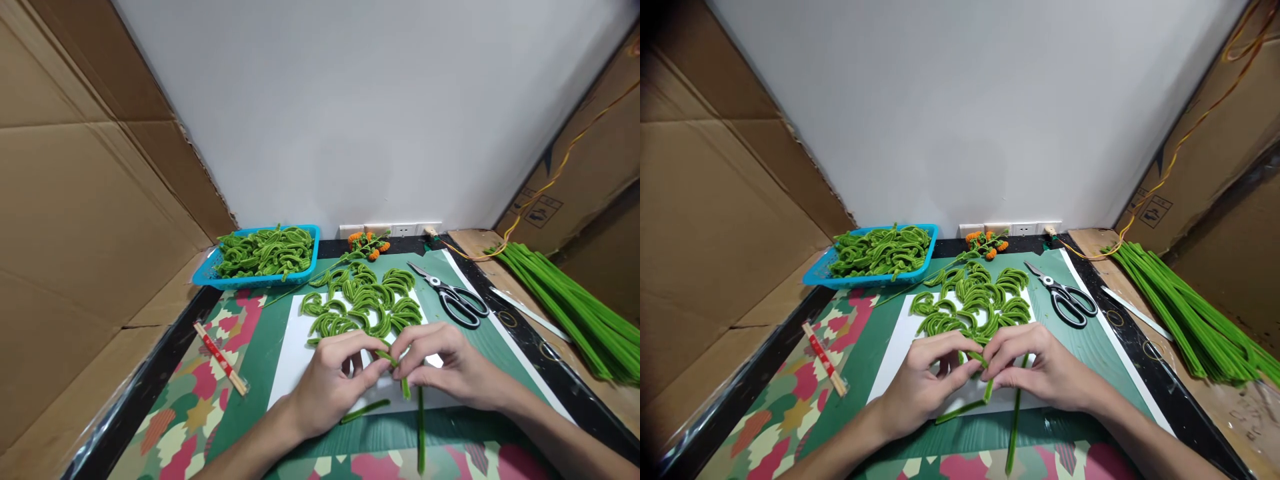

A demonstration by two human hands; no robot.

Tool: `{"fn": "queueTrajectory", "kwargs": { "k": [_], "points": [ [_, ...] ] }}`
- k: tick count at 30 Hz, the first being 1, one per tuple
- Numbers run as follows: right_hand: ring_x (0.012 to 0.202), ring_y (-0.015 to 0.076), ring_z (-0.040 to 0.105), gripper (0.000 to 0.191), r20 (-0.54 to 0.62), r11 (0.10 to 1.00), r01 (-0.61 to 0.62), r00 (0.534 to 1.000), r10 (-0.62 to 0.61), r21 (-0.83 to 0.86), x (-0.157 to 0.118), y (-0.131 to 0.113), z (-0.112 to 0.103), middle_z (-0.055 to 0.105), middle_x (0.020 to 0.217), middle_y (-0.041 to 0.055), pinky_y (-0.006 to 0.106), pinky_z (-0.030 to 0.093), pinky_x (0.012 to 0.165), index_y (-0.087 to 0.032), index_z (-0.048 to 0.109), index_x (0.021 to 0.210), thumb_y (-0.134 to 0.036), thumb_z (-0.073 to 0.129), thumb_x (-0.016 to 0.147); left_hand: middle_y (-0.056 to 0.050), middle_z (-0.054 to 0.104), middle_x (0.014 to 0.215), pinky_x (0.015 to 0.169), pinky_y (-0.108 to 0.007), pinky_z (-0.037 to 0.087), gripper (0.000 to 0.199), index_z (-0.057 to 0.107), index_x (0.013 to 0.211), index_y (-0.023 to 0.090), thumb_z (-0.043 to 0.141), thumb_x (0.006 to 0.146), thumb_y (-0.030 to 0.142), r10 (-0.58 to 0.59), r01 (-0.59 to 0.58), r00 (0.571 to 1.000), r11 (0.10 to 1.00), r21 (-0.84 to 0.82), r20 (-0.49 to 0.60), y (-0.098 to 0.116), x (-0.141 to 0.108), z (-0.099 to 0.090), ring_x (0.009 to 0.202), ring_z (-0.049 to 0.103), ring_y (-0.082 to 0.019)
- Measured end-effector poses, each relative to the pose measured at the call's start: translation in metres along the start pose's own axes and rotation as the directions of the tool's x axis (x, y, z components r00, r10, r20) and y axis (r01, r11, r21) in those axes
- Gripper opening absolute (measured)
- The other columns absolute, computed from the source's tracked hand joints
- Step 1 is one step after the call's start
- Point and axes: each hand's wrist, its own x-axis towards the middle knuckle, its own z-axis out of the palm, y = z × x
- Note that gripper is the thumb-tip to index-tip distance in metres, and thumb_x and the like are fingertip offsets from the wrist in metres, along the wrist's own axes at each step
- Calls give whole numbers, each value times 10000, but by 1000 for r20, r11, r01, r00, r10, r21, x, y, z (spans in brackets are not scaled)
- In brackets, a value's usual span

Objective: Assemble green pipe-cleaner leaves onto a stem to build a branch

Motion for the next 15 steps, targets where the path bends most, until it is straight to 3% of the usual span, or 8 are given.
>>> {"fn": "queueTrajectory", "kwargs": {
  "k": [6, 10, 12, 15],
  "points": [
    [797, 163, 728, 128, -81, 973, 28, 996, -48, -230, -2, 0, 3, 737, 934, 65, 264, 559, 715, -197, 781, 898, -215, 714, 1005, -42, 715, 968, 644, -244, 438, 230, 758, 1179, 206, 628, 1045, 341, -35, 37, 999, 998, -41, 38, -1, -2, -2, 716, 566, -129],
    [797, 168, 709, 123, -117, 966, 53, 990, -85, -255, -3, -1, 5, 726, 903, 55, 268, 537, 707, -194, 711, 858, -136, 703, 966, -47, 671, 1137, 580, -222, 431, 471, 633, 1409, 269, 756, 963, 359, -66, 77, 993, 991, -105, 101, -2, -4, -1, 724, 598, -114],
    [780, 171, 694, 153, -118, 962, 51, 989, -86, -269, -2, -1, 6, 716, 869, 50, 273, 525, 695, -195, 688, 823, -130, 697, 961, -53, 661, 1173, 557, -212, 437, 518, 638, 1398, 269, 814, 918, 350, -61, 73, 992, 990, -121, 107, -3, -4, 1, 712, 614, -105],
    [772, 178, 684, 141, -117, 952, 55, 989, -94, -300, -1, 0, 9, 715, 860, 58, 275, 517, 675, -196, 696, 842, -134, 681, 968, -55, 708, 1113, 583, -211, 474, 366, 714, 1283, 234, 802, 935, 310, -24, 29, 998, 995, -96, 50, -5, -3, 3, 699, 626, -103]
  ]
}}
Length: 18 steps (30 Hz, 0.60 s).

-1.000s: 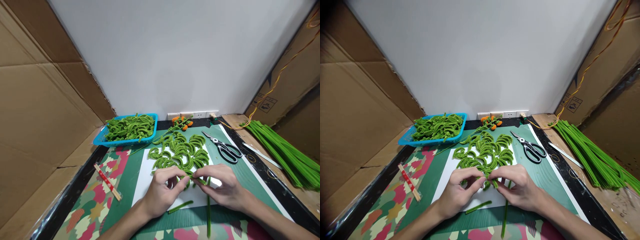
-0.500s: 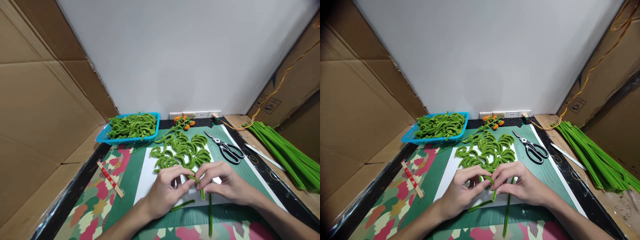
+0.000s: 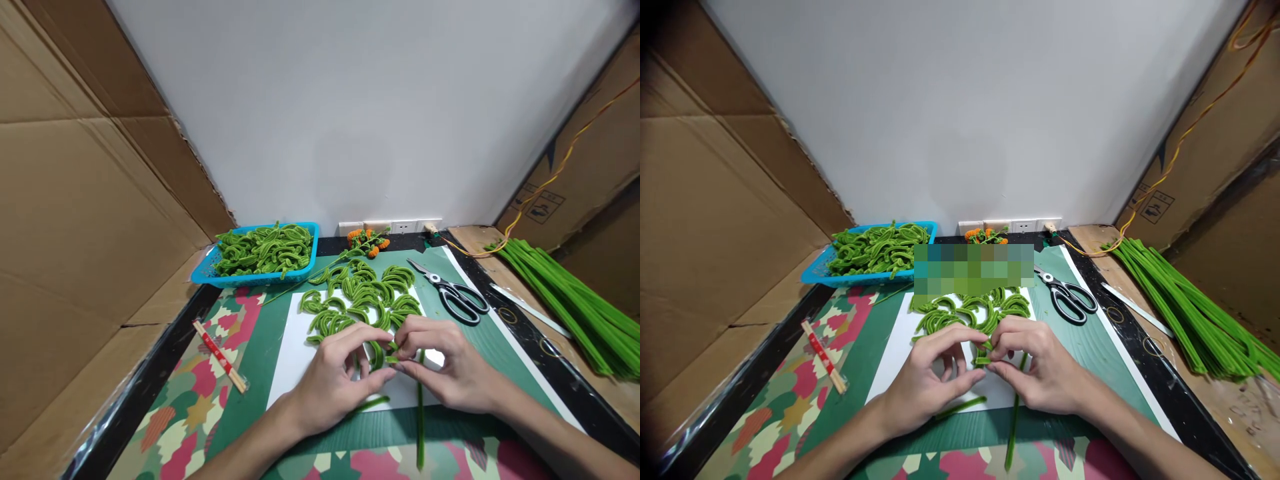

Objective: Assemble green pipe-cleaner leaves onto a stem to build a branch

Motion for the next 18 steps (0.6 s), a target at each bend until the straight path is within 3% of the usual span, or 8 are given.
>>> {"fn": "queueTrajectory", "kwargs": {
  "k": [3, 9, 13, 18],
  "points": [
    [758, 170, 671, 132, 4, 1000, 12, 1000, -12, -28, 0, 2, 4, 720, 852, 58, 261, 494, 651, -196, 704, 881, -124, 660, 984, -57, 763, 1063, 622, -209, 502, 233, 765, 1199, 215, 762, 968, 252, 51, -49, 997, 998, 37, -56, -1, 2, 1, 734, 651, -116],
    [723, 169, 609, 175, 26, 990, 88, 996, -86, -107, -3, 4, 4, 698, 824, 56, 279, 444, 639, -191, 655, 887, -52, 583, 966, -49, 788, 1036, 654, -214, 513, 172, 801, 1137, 213, 766, 970, 232, 67, -65, 995, 998, 24, -72, 0, 4, 0, 777, 688, -129],
    [700, 171, 591, 188, 61, 974, 163, 986, -155, -160, -5, 5, 4, 701, 803, 57, 290, 431, 627, -183, 675, 930, -38, 565, 978, -37, 762, 963, 623, -210, 512, 94, 813, 1031, 196, 753, 976, 242, -23, 21, 998, 999, -34, -65, 2, 7, 0, 687, 677, -112],
    [738, 177, 643, 102, 56, 972, 158, 987, -151, -174, -6, 7, 5, 724, 868, 75, 283, 486, 643, -160, 712, 1085, -126, 638, 1023, -17, 716, 838, 557, -200, 506, 140, 790, 927, 163, 772, 957, 299, -159, 144, 984, 975, -168, -78, 4, 10, -1, 566, 648, -96]
  ]
}}
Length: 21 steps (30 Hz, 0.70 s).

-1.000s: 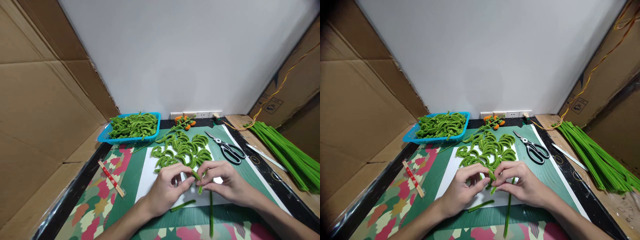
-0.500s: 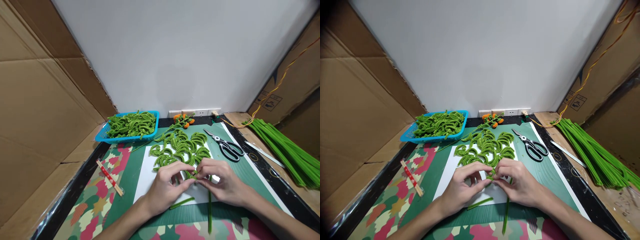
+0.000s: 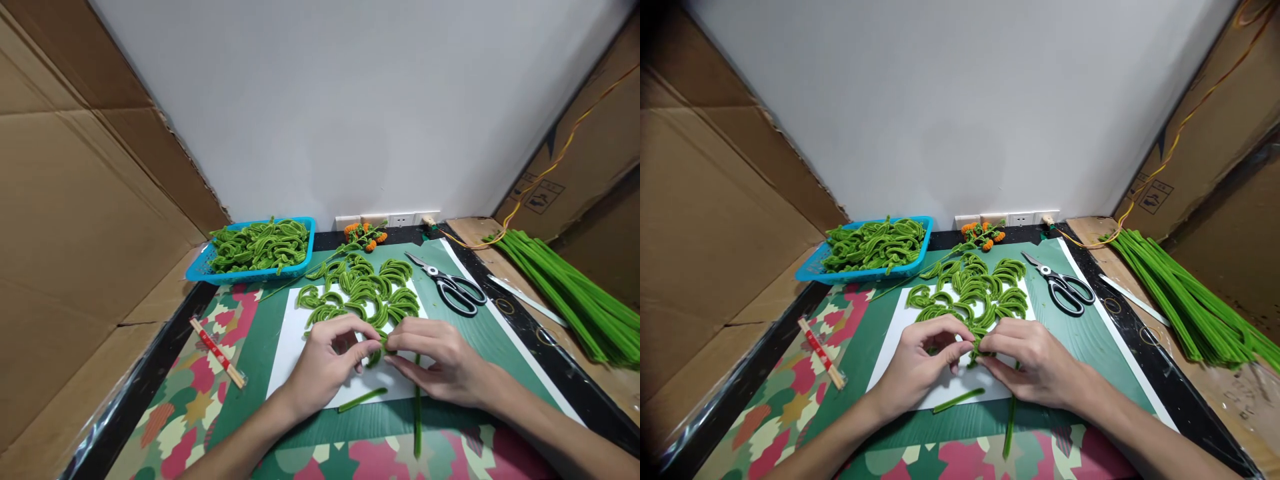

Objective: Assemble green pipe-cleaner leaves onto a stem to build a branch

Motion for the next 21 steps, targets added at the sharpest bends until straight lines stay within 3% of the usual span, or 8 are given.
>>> {"fn": "queueTrajectory", "kwargs": {
  "k": [5, 10, 16, 21],
  "points": [
    [766, 160, 683, 120, -87, 997, -42, 995, 48, 70, 3, -3, 0, 753, 903, 55, 259, 531, 693, -179, 715, 1095, -121, 625, 1042, 5, 690, 752, 507, -176, 487, 174, 783, 925, 163, 803, 934, 337, -41, 39, 999, 992, -118, -16, 3, 1, -1, 523, 649, -92],
    [757, 141, 724, 107, -191, 995, -58, 979, 73, 84, 3, -5, 2, 762, 913, 41, 220, 564, 703, -178, 685, 1114, -130, 676, 1018, -7, 715, 775, 490, -172, 484, 156, 797, 914, 169, 818, 921, 324, -41, 36, 998, 994, -106, -44, 4, 1, 0, 522, 668, -97],
    [717, 147, 706, 59, -198, 998, -26, 979, 38, 61, 2, -2, 3, 751, 857, 40, 233, 553, 664, -177, 681, 1021, -122, 697, 1008, -30, 758, 817, 484, -191, 507, 164, 819, 944, 184, 818, 918, 346, -39, 33, 998, 994, -104, -56, -1, -1, 0, 513, 690, -115],
    [693, 167, 705, 84, -183, 998, 45, 982, -53, -48, -1, 1, 3, 741, 831, 63, 259, 538, 630, -158, 664, 1038, -79, 656, 1012, -26, 750, 715, 502, -201, 513, 155, 836, 958, 188, 806, 919, 335, -38, 35, 996, 998, -44, -81, -3, -2, 1, 507, 686, -129]
  ]
}}
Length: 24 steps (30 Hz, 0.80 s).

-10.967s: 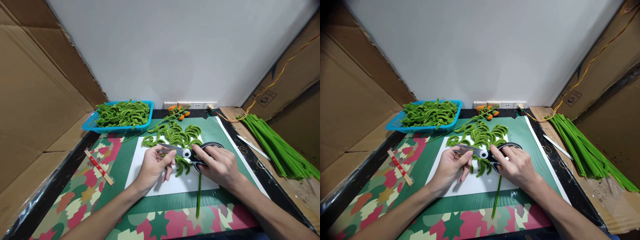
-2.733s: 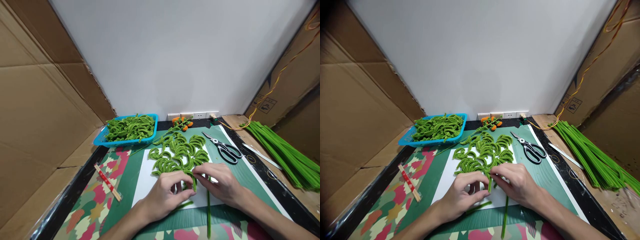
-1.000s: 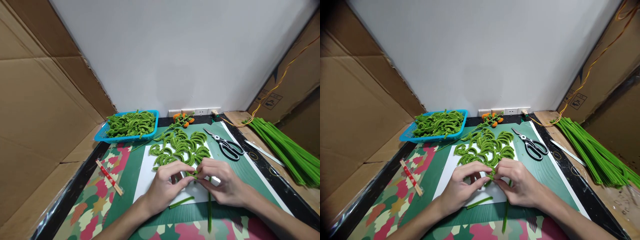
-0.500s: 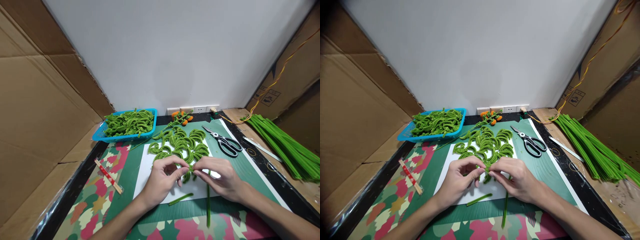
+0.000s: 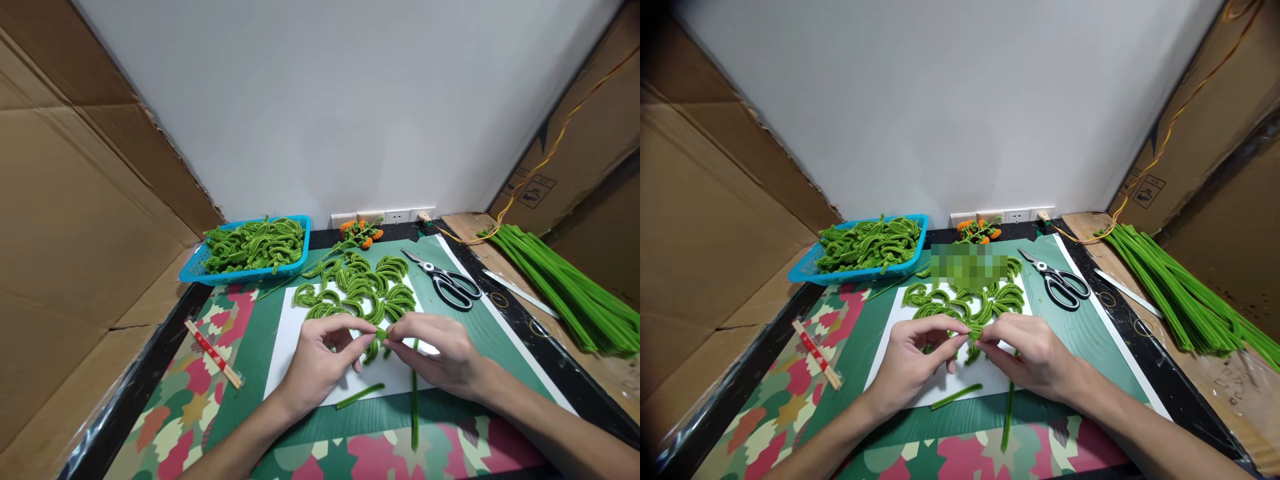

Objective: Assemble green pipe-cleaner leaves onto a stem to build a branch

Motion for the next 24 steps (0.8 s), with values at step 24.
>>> {"fn": "queueTrajectory", "kwargs": {
  "k": [24],
  "points": [
    [684, 182, 629, 78, 121, 978, 93, 990, -71, -185, 2, 3, 1, 719, 808, 49, 307, 489, 611, -175, 656, 1055, -124, 598, 1046, -45, 762, 752, 450, -194, 473, 276, 800, 1061, 160, 802, 909, 390, -76, 77, 997, 994, 74, -16, 4, 4, 1, 495, 646, -123]
  ]
}}
